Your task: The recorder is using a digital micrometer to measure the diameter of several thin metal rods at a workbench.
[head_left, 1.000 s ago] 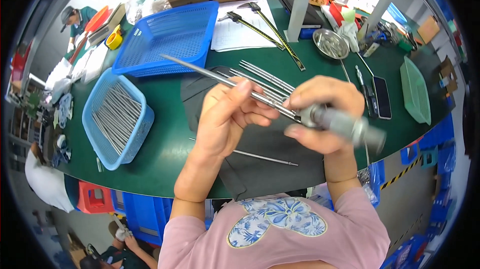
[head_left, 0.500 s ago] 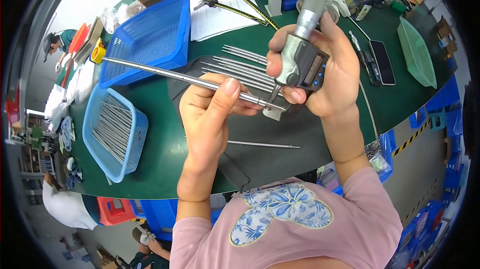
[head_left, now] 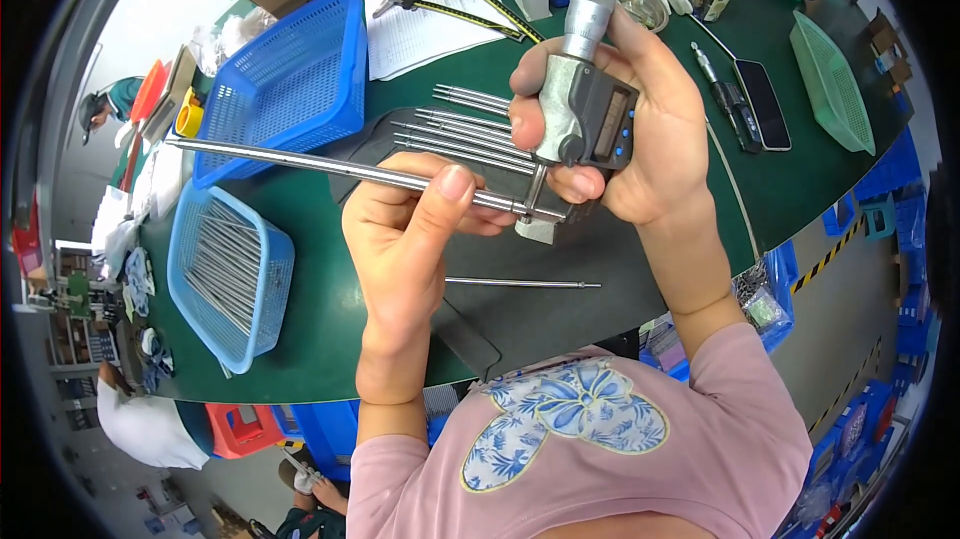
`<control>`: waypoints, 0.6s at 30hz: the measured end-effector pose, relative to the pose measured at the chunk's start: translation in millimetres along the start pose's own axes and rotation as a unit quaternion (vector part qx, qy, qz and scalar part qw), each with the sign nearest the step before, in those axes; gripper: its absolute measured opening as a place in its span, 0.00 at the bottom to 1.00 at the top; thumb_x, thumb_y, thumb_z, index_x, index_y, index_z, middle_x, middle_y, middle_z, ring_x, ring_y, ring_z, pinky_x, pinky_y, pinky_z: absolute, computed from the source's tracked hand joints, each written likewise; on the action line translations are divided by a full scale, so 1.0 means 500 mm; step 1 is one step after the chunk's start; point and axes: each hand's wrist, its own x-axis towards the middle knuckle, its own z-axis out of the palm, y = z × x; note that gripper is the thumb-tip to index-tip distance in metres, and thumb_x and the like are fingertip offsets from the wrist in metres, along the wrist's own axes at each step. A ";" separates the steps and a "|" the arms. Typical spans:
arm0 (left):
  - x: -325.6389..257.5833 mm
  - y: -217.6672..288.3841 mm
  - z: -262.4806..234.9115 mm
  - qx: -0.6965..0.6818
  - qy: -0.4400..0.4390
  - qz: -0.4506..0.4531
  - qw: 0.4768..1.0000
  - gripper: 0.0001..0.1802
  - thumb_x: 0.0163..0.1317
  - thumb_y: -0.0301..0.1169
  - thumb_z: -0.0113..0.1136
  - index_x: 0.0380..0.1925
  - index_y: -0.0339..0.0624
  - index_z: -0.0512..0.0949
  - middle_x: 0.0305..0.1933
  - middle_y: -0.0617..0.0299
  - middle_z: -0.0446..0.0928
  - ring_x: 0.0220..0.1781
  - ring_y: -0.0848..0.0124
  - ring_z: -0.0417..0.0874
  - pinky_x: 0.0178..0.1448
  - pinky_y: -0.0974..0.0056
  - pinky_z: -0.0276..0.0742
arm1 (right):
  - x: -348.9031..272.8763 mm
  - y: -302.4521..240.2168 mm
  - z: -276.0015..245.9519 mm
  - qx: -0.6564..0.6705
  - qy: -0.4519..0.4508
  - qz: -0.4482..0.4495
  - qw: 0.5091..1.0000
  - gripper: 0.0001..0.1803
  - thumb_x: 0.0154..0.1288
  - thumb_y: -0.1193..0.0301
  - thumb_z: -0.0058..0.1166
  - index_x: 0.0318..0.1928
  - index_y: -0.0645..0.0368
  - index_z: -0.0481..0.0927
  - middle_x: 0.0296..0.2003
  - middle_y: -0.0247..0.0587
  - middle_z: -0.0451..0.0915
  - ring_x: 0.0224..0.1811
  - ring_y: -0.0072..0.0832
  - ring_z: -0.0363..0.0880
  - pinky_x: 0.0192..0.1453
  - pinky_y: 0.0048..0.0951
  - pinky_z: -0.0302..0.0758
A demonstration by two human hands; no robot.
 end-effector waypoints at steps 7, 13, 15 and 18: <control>-0.001 0.003 -0.003 0.005 -0.015 -0.012 1.000 0.10 0.54 0.30 0.53 0.24 0.33 0.69 0.22 0.53 0.74 0.22 0.69 0.77 0.27 0.71 0.74 | 0.001 0.004 -0.015 0.055 -0.050 0.005 0.997 0.32 0.60 0.50 0.28 0.33 0.73 0.70 0.23 0.57 0.74 0.13 0.28 0.72 0.09 0.18 0.68; -0.001 0.003 0.001 0.008 -0.010 -0.013 1.000 0.10 0.54 0.30 0.53 0.24 0.33 0.69 0.22 0.53 0.74 0.22 0.69 0.77 0.27 0.71 0.74 | -0.003 -0.002 -0.001 -0.007 -0.020 0.000 1.000 0.35 0.59 0.47 0.24 0.32 0.71 0.70 0.20 0.50 0.73 0.07 0.26 0.63 0.07 0.19 0.61; -0.002 0.002 -0.002 0.007 -0.007 -0.013 1.000 0.10 0.54 0.30 0.54 0.24 0.33 0.70 0.22 0.54 0.74 0.22 0.70 0.77 0.27 0.71 0.75 | -0.001 0.001 -0.003 0.001 -0.024 0.005 1.000 0.35 0.59 0.47 0.24 0.32 0.71 0.70 0.20 0.51 0.73 0.07 0.26 0.63 0.07 0.19 0.61; -0.002 0.001 -0.002 0.006 -0.010 -0.013 1.000 0.10 0.54 0.30 0.54 0.25 0.32 0.70 0.23 0.55 0.74 0.22 0.70 0.77 0.27 0.71 0.75 | -0.001 0.000 -0.007 0.010 -0.028 0.006 1.000 0.35 0.59 0.47 0.24 0.33 0.71 0.70 0.20 0.52 0.73 0.07 0.26 0.64 0.07 0.18 0.62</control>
